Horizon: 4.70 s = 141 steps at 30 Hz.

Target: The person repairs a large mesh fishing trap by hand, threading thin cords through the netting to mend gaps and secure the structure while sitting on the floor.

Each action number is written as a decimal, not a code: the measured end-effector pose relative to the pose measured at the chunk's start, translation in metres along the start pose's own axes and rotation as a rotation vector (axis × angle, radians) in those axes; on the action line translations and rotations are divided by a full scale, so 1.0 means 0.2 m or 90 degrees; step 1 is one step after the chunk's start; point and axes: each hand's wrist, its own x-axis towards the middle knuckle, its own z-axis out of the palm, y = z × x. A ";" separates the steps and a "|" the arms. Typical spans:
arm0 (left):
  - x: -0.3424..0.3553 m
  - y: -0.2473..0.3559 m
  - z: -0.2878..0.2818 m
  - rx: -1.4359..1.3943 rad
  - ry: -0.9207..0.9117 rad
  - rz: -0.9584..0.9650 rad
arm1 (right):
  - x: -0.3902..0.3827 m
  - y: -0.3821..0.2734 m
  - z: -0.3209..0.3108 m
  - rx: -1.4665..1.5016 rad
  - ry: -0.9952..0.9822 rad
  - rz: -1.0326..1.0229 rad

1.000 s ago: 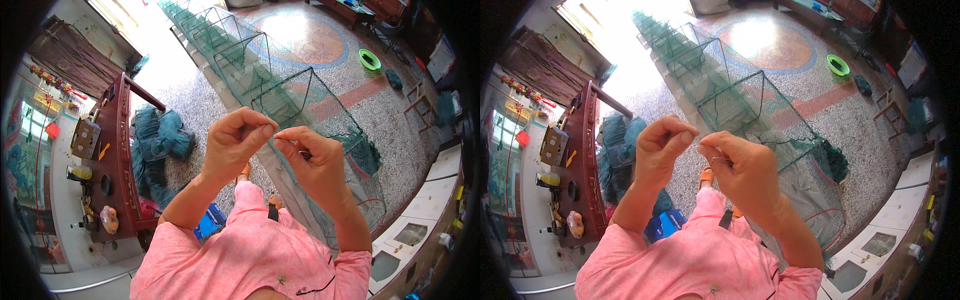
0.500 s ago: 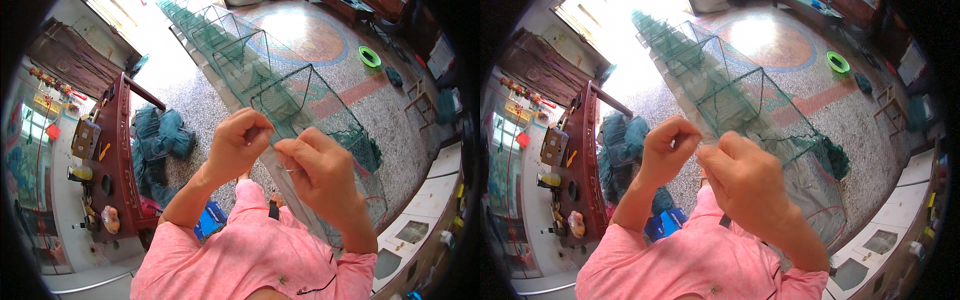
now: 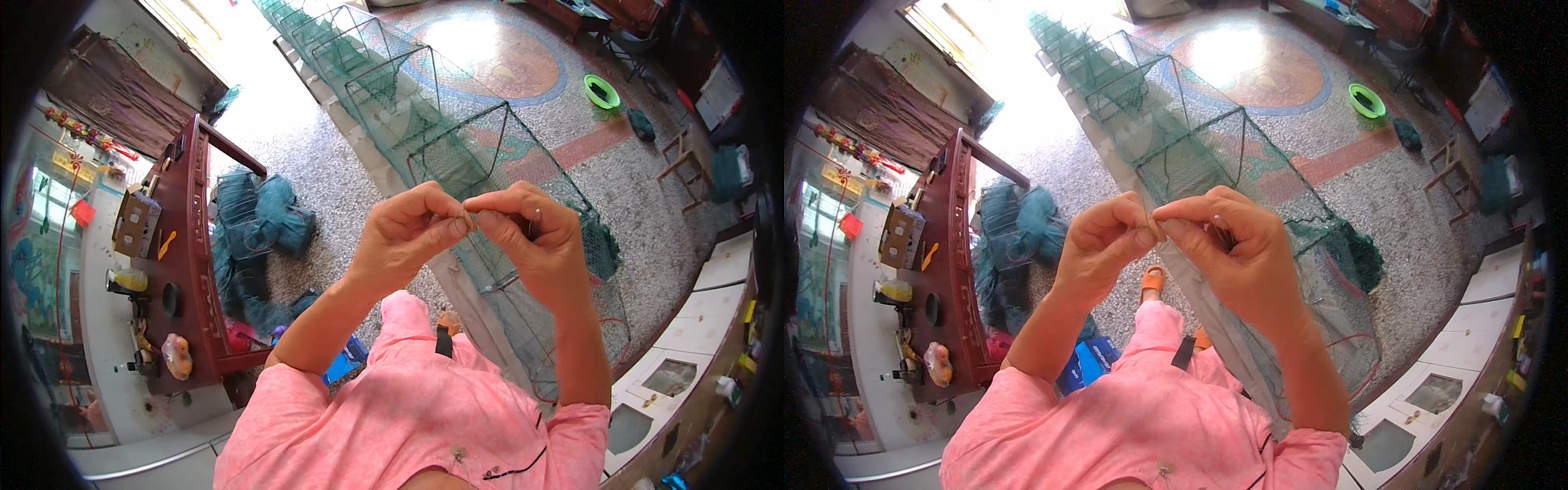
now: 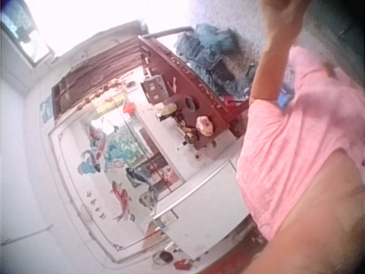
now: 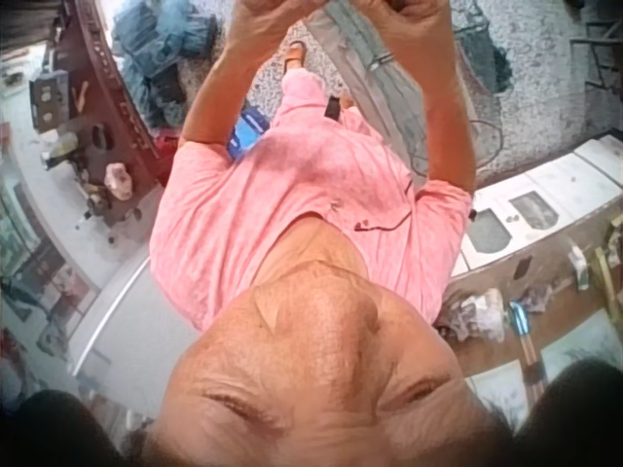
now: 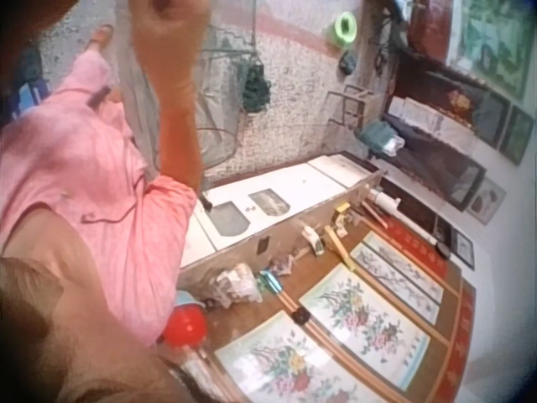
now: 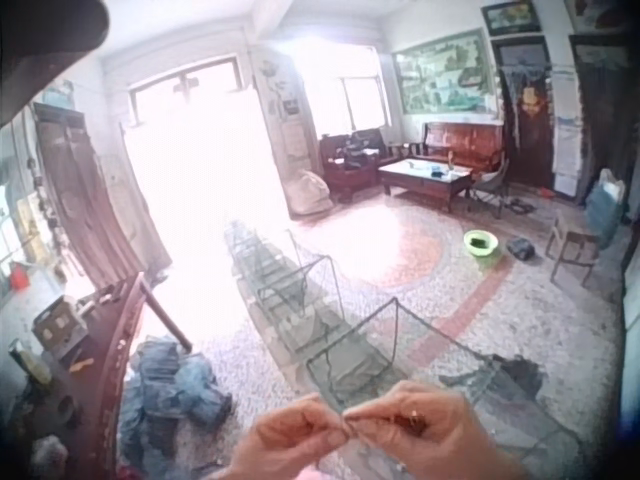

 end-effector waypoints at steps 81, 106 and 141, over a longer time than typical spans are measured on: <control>-0.03 -0.04 0.10 -0.177 0.103 -0.131 | -0.07 0.14 0.05 0.151 0.093 0.104; 0.07 0.02 0.09 0.233 -0.095 0.086 | -0.21 -0.12 -0.11 0.070 0.071 0.199; 0.27 -0.39 0.10 0.303 -0.502 0.081 | -0.46 -0.12 -0.17 -0.466 0.431 0.261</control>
